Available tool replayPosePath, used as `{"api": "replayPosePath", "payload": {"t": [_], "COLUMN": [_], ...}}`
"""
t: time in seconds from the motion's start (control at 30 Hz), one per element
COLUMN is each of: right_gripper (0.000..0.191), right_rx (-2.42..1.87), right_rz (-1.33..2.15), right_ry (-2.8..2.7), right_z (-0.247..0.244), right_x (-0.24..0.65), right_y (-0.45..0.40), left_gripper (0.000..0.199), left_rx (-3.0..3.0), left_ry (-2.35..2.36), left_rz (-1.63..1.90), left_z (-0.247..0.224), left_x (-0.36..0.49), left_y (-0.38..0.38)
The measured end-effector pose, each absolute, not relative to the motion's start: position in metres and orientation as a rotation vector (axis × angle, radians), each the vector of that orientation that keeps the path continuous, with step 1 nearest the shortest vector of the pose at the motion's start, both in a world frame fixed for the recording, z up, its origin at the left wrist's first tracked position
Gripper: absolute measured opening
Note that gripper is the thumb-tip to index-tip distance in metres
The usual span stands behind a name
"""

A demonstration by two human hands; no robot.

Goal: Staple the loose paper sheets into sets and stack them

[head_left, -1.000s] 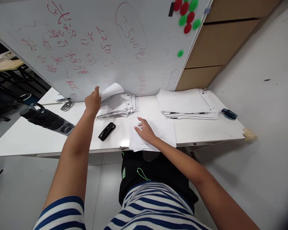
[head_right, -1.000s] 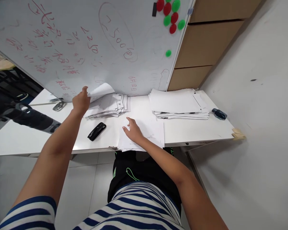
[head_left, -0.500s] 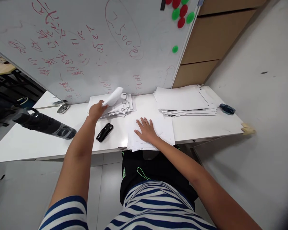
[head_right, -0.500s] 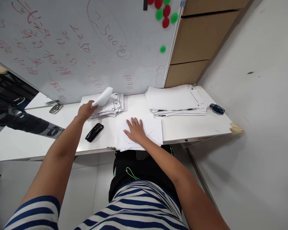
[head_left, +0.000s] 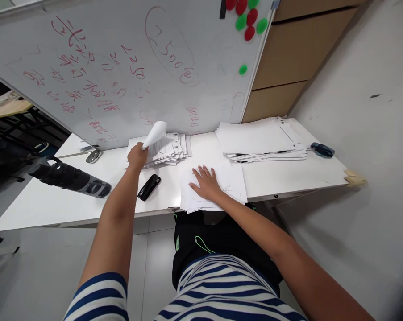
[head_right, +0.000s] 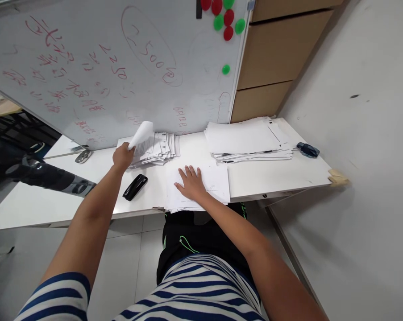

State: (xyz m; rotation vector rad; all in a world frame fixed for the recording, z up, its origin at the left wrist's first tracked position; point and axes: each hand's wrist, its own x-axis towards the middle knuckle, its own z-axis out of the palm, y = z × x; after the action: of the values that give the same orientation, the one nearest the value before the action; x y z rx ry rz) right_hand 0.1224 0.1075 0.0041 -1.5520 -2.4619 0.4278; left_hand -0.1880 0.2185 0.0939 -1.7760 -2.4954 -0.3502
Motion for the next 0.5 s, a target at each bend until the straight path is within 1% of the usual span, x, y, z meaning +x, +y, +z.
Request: {"api": "replayPosePath", "payload": {"t": [0.07, 0.17, 0.33, 0.4, 0.5], "right_gripper": [0.072, 0.072, 0.073, 0.073, 0.073], "right_rx": [-1.55, -1.544, -1.555, -1.555, -1.556], "right_rz": [0.421, 0.414, 0.428, 0.425, 0.42], "right_ry": [-2.455, -2.453, -2.466, -2.463, -2.455], "right_z": [0.004, 0.004, 0.005, 0.005, 0.006], "right_x": [0.123, 0.123, 0.123, 0.123, 0.123], "right_y": [0.107, 0.107, 0.108, 0.108, 0.107], "left_gripper": [0.037, 0.043, 0.063, 0.064, 0.055], "left_rx": [-1.73, -1.703, -1.895, -1.906, -1.895], "left_ry": [-2.448, -2.47, -2.648, -2.615, -2.579], "left_rz": [-0.413, -0.45, -0.345, -0.316, -0.304], "left_z": [0.091, 0.086, 0.073, 0.07, 0.068], "left_x": [-0.183, -0.173, -0.157, -0.155, -0.158], "left_y": [0.222, 0.229, 0.236, 0.236, 0.234]}}
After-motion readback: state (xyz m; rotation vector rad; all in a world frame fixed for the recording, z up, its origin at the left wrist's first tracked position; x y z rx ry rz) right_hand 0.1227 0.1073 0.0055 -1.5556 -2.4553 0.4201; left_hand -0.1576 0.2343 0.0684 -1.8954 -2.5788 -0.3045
